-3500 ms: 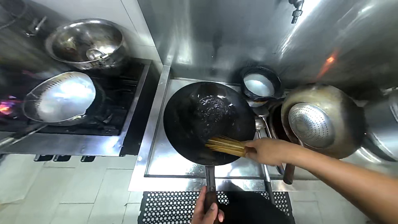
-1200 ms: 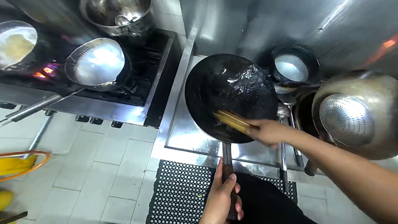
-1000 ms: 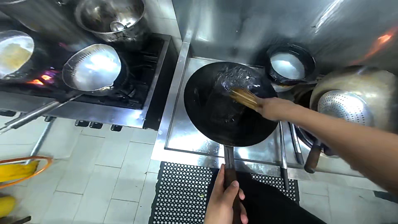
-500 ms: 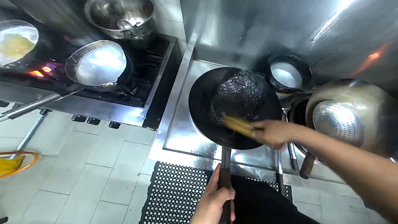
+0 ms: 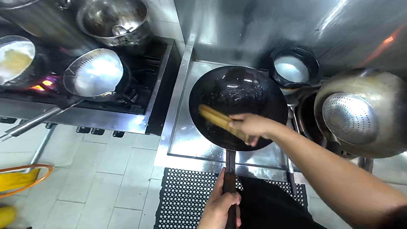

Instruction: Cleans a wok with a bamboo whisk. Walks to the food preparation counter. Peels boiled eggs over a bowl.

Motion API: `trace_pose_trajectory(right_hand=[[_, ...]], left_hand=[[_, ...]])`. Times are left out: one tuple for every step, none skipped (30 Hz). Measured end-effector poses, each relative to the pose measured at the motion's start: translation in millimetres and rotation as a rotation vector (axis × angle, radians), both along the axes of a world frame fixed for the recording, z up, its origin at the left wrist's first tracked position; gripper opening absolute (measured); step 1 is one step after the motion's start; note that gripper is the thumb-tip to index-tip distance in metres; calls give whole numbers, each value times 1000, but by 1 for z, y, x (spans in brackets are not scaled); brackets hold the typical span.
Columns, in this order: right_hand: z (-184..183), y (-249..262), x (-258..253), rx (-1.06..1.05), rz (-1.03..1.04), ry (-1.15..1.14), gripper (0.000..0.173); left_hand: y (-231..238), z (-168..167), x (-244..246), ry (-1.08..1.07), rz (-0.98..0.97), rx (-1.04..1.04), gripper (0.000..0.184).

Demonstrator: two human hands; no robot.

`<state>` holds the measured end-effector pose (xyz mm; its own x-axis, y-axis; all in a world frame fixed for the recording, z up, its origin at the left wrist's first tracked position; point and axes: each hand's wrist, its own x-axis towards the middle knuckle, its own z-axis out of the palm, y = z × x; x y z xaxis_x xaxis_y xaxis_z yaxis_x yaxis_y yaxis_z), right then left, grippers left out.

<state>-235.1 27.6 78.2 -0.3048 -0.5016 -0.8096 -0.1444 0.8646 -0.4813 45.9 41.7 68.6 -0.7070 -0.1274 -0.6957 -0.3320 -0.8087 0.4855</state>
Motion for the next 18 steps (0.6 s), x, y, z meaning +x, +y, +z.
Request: trace_pose_trajectory(right_hand=[[-18,-12,-7,-39,-57,31,53],[-35,-22,-15,-48,-71,87,54],[-44,-27,-21,-36,-55,145,55],[-43,-26,-21,-24,-33,153,55],[-32,-19,-15,-15,-6,125,51],[-14,-8,-8,5,33,72,51],[3,1,-3,30,77,19,54],[14,9,0,46,115,-16,56],[16,12,-1,48,127,-28,56],[9,10,-5,36,110,-14,55],[-6,3,-11,5,81,27,54],[-24,-6,-18,-31,46,92,52],[-40,-13,-24,-60,17,158,50],[-47,-17,-28,-80,7,182,51],[-44,-15,-25,-95,24,162,53],[-34,-5,-16,-95,66,124,54],[-21,8,-8,-87,128,84,55],[-10,20,-5,-78,188,55,56]], left_hand=[[2,0,-1,-7,-3,-6,94],[3,0,-3,-11,-9,-15,94],[3,0,-5,-22,-23,-26,94],[2,1,-5,-39,-44,-37,94],[2,1,-5,-47,-58,-45,93],[2,1,-4,-46,-65,-48,94],[2,-1,-4,-42,-63,-50,94],[2,-1,-4,-40,-57,-48,94],[3,-2,-4,-43,-50,-46,93],[4,-3,-3,-49,-43,-44,93],[5,-4,-3,-53,-43,-43,92],[6,-4,-4,-54,-46,-52,92],[6,-5,-5,-53,-51,-65,92],[6,-5,-6,-54,-54,-77,91],[6,-4,-6,-59,-60,-81,91],[7,-4,-5,-63,-65,-78,90],[6,-5,-5,-61,-66,-77,91],[5,-6,-6,-55,-65,-77,91]])
